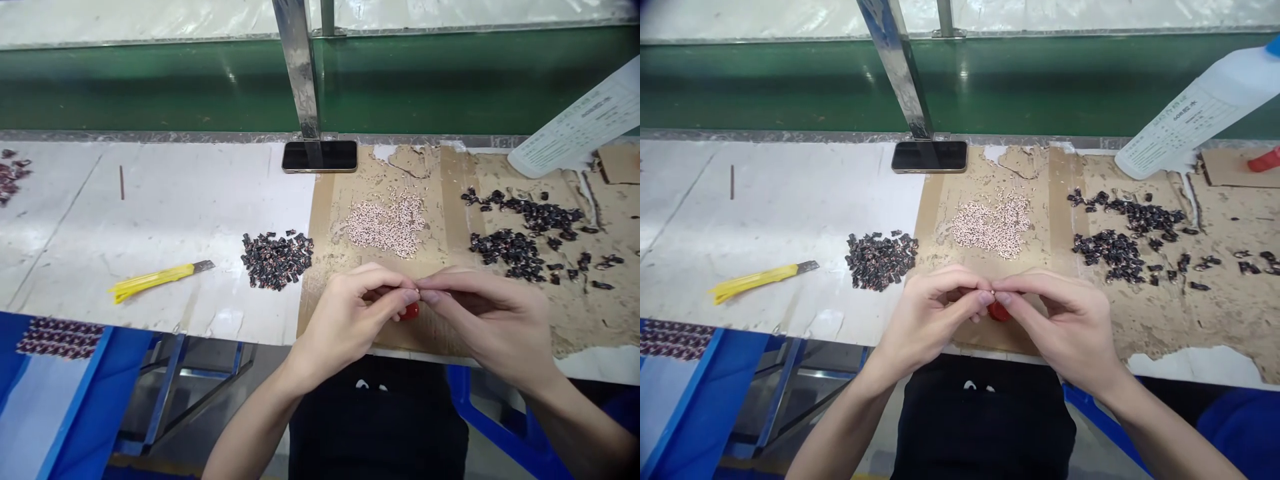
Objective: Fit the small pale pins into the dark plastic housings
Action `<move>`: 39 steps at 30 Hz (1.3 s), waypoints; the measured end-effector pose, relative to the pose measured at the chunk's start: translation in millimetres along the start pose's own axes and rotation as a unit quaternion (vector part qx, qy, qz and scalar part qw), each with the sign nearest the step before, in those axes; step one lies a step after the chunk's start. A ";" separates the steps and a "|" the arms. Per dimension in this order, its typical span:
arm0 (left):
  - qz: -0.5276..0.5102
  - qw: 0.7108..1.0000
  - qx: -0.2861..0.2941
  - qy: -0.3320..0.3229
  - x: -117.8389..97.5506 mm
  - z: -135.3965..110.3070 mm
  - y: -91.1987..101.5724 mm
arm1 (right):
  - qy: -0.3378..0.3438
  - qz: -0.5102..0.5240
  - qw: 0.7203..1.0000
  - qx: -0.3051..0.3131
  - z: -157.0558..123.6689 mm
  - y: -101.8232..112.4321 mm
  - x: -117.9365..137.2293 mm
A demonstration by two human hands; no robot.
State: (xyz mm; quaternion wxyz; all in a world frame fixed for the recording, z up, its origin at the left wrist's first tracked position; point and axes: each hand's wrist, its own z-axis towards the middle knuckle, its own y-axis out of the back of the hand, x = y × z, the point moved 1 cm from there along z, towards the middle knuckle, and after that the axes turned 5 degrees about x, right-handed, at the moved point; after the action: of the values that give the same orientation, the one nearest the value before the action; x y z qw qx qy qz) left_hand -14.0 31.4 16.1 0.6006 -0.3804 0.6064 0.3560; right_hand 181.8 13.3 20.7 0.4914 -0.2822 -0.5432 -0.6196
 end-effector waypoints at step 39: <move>-0.248 0.958 -0.125 0.071 31.6 -33.6 6.7 | 0.072 -0.298 0.950 0.052 -44.4 -3.5 -11.2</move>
State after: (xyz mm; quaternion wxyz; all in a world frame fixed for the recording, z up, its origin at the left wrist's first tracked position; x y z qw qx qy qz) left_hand -35.0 3.5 -14.8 0.5731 -0.6151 0.4848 0.2414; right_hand 190.7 -25.8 -1.6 0.3359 -0.0359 -0.5974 -0.7273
